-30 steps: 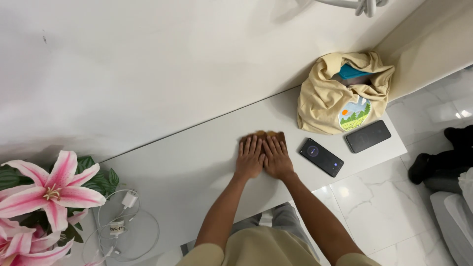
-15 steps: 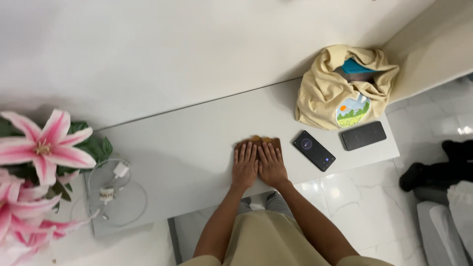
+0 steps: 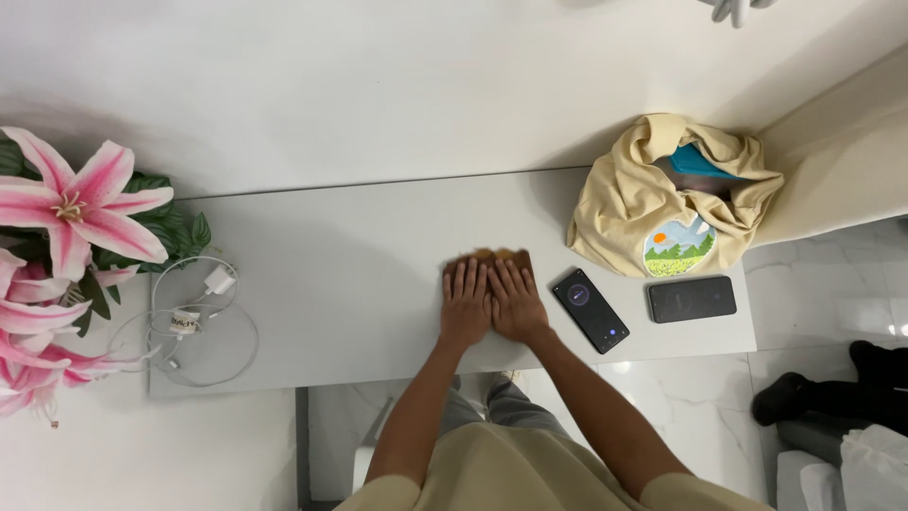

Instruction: The person wipes a white table surface with a brown cloth, moving a charging cable and a tote bag aside to reach different areas. They then place a floral backpack on the table and continue wiping around it.

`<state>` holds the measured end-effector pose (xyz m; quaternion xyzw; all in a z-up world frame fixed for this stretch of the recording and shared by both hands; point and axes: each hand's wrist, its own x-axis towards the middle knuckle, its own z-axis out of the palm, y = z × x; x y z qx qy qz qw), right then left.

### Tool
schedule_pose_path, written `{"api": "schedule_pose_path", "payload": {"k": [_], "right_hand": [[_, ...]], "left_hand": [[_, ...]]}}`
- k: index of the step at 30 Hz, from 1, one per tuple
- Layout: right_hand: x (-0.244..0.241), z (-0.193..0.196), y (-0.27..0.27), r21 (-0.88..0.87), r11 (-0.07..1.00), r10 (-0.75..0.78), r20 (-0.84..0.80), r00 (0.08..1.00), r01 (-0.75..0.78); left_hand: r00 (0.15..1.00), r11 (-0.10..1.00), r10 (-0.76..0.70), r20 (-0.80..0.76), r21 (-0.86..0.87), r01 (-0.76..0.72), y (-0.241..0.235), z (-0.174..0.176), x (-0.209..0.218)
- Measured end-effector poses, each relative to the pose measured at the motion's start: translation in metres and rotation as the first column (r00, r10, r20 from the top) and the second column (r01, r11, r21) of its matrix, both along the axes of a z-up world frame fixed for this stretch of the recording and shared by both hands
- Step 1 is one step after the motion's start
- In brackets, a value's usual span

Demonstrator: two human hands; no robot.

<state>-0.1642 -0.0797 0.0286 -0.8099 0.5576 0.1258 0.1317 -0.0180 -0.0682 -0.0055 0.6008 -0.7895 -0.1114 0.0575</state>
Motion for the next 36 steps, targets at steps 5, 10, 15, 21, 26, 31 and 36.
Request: {"api": "schedule_pose_path", "payload": {"k": [5, 10, 15, 21, 26, 31, 36], "right_hand": [[-0.007, 0.011, -0.032, 0.009, 1.000, -0.003, 0.018, 1.000, 0.003], [-0.015, 0.020, -0.026, 0.045, 0.999, -0.030, 0.047, 0.998, 0.028], [-0.055, 0.009, 0.006, -0.268, 0.943, -0.089, 0.368, 0.926, 0.197], [-0.125, 0.033, 0.047, -0.072, 0.849, -0.476, 0.329, 0.816, 0.524], [-0.164, 0.043, 0.076, 0.110, 0.782, -0.623, 0.152, 0.767, 0.613], [-0.176, 0.026, 0.086, 0.111, 0.775, -0.632, 0.122, 0.765, 0.622], [-0.173, 0.026, 0.082, 0.076, 0.799, -0.601, 0.115, 0.791, 0.596]], "left_hand": [[1.000, 0.999, 0.009, 0.002, 0.044, -0.009, -0.034, -0.002, -0.010], [1.000, 0.981, 0.002, 0.028, 0.192, -0.007, -0.031, 0.050, -0.022], [0.993, 0.940, -0.120, 0.015, 0.322, 0.109, -0.028, 0.078, -0.060], [0.893, 0.832, -0.417, -0.170, 0.324, 0.451, -0.038, 0.099, -0.123], [0.770, 0.722, -0.637, -0.030, 0.326, 0.610, -0.042, 0.108, -0.166], [0.673, 0.662, -0.732, 0.106, 0.345, 0.666, -0.047, 0.090, -0.187], [0.641, 0.641, -0.764, 0.072, 0.203, 0.741, -0.051, 0.066, -0.184]]}}
